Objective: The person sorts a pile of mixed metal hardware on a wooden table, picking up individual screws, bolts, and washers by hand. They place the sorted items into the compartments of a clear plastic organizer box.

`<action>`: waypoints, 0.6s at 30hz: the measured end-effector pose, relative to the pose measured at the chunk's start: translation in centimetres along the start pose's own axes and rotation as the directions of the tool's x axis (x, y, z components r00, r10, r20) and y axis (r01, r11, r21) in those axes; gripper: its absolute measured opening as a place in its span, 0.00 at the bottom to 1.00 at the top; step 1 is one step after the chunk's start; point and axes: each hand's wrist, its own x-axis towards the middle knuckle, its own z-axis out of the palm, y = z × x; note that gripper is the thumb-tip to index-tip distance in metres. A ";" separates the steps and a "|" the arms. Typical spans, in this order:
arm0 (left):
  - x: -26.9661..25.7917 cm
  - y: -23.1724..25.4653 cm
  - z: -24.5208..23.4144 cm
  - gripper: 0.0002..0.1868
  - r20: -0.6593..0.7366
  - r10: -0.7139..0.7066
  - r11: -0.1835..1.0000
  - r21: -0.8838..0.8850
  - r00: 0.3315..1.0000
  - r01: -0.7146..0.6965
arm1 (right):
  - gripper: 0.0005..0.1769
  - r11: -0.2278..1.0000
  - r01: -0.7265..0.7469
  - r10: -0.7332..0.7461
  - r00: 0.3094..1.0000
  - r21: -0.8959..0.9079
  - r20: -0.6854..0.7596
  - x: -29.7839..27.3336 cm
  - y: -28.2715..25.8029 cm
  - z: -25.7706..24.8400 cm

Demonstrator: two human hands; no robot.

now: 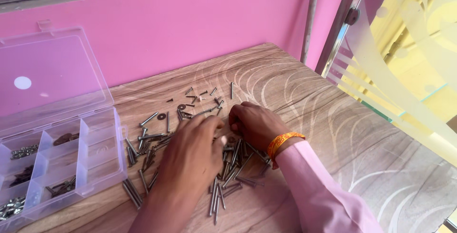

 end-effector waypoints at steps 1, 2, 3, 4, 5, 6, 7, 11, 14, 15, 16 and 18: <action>1.4 0.7 0.3 0.19 0.038 -0.006 1.000 0.030 0.999 0.005 | 0.07 1.000 -0.008 0.008 1.000 -0.007 0.005 -0.2 0.0 0.0; 2.3 1.1 0.4 0.18 0.091 -0.042 0.998 0.048 0.995 0.038 | 0.08 1.000 -0.013 0.014 1.000 -0.013 0.006 -0.2 0.1 0.1; 3.1 1.5 0.4 0.18 0.142 -0.079 0.995 0.068 0.987 0.070 | 0.09 0.999 0.047 -0.046 0.998 0.004 -0.048 -0.2 0.1 0.2; 3.8 2.0 0.6 0.18 0.199 -0.112 0.992 0.086 0.974 0.096 | 0.11 0.995 0.099 -0.096 0.990 0.016 -0.101 -0.3 0.3 0.4; 4.2 2.3 0.4 0.17 0.220 -0.122 0.988 0.120 0.968 0.097 | 0.12 0.988 0.151 -0.145 0.977 0.025 -0.155 -0.4 0.6 0.5; 4.4 2.4 0.1 0.16 0.244 -0.130 0.984 0.147 0.961 0.096 | 0.13 0.991 0.125 -0.115 0.978 0.050 -0.174 -0.4 0.8 0.6; 4.6 2.6 -0.1 0.16 0.268 -0.139 0.980 0.174 0.953 0.094 | 0.13 0.992 0.100 -0.084 0.978 0.076 -0.193 -0.4 0.8 0.8; 5.2 3.9 -0.7 0.18 0.374 -0.314 0.944 0.224 0.873 0.244 | 0.14 0.971 0.068 0.021 0.931 0.229 -0.365 -0.1 -0.2 0.8; 5.4 4.8 -1.1 0.18 0.437 -0.411 0.910 0.250 0.800 0.331 | 0.08 0.990 -0.014 0.068 0.919 0.141 -0.389 -0.3 -1.0 -0.1; 5.4 5.0 -1.1 0.18 0.443 -0.423 0.905 0.260 0.791 0.338 | 0.07 0.988 0.001 0.065 0.905 0.155 -0.421 -0.4 -1.3 -0.2; 5.5 5.1 -1.0 0.18 0.447 -0.431 0.901 0.267 0.784 0.343 | 0.07 0.986 0.017 0.061 0.888 0.166 -0.455 -0.6 -1.5 -0.3; 4.9 4.4 -0.9 0.14 0.384 -0.294 0.948 0.230 0.875 0.218 | 0.07 0.977 0.009 0.095 0.874 0.212 -0.476 -0.6 -1.8 -0.7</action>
